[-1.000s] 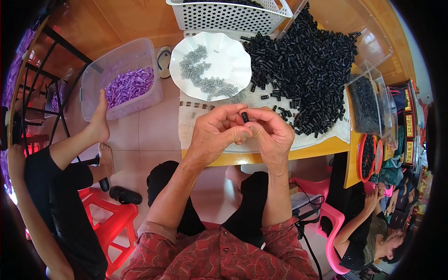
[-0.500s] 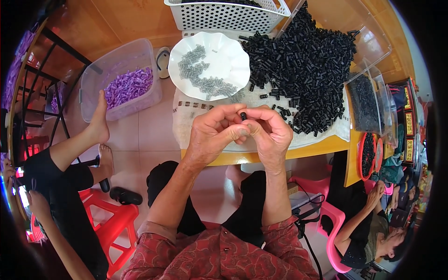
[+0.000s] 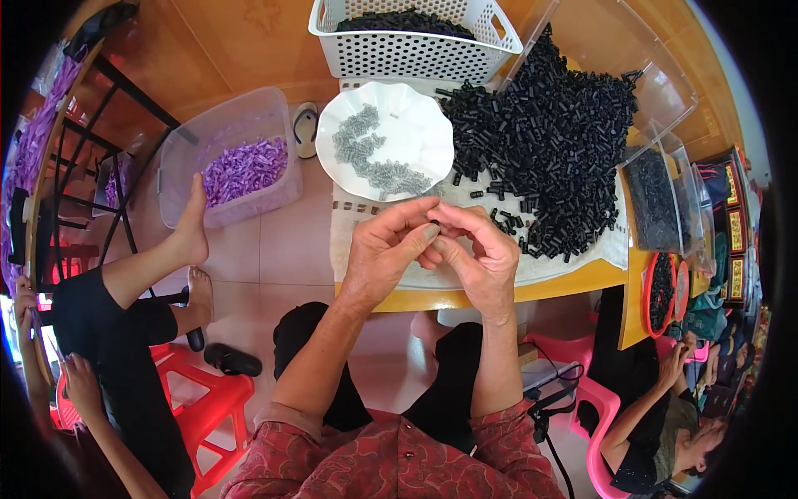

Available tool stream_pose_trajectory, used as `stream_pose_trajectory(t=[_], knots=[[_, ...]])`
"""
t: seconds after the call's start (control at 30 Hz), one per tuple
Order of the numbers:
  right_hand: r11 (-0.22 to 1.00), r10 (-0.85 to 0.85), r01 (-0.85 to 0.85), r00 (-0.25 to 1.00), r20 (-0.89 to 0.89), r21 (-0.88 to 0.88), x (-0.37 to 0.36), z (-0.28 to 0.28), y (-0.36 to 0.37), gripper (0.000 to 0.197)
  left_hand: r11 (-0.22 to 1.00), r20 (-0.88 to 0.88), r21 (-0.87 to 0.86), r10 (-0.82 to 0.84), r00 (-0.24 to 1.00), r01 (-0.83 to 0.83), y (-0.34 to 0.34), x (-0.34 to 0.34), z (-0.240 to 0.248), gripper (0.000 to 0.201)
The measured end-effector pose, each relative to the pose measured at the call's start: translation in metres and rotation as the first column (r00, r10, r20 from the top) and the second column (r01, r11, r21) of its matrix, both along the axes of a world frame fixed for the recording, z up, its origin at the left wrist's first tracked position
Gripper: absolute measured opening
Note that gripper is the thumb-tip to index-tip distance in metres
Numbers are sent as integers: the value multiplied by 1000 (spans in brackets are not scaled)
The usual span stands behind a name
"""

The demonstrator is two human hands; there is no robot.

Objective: Assembling small black plastic components by inserting metal rings.

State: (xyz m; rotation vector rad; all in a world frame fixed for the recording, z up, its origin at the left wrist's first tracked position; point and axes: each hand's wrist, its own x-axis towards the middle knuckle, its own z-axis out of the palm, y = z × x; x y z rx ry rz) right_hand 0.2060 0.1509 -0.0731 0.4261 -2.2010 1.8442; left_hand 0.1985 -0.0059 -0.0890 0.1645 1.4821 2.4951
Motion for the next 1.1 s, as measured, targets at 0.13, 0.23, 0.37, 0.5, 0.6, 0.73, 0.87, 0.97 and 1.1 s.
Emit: stream_pose_trajectory(t=[0.13, 0.23, 0.37, 0.5, 0.6, 0.73, 0.87, 0.97, 1.1], knots=[[998, 16, -14, 999, 28, -58, 0, 0, 4, 42, 999, 48, -32, 38, 998, -37, 4, -1, 4, 31], [992, -43, 47, 998, 36, -116, -1, 6, 4, 37, 994, 47, -41, 103, 994, -101, -1, -2, 5, 26], [959, -168, 188, 980, 105, -213, -1, -5, 15, 30, 986, 78, -11, 168, 983, -167, -5, -9, 10, 22], [916, -327, 350, 934, 144, -197, -1, -6, 17, 20, 972, 111, 19, 232, 966, -236, 4, -24, 24, 21], [894, -416, 430, 901, 121, -124, -2, -19, 24, 17, 975, 157, 4, 217, 964, -220, 19, -64, 34, 24], [877, -478, 479, 877, 37, -28, -6, -19, 21, 13, 982, -65, -31, 182, 981, -185, 16, -168, 72, 21], [857, -515, 515, 857, 28, -19, -9, -14, 27, 13, 978, -117, 119, 187, 975, -173, 13, -210, 111, 19], [840, -542, 543, 840, 23, -9, -11, -18, 38, 13, 971, -185, -12, 234, 955, -240, 16, -169, 109, 33], [800, -588, 593, 805, -80, 86, -9, -15, 45, 12, 894, -178, -288, 303, 936, -344, 19, -88, 72, 27]])
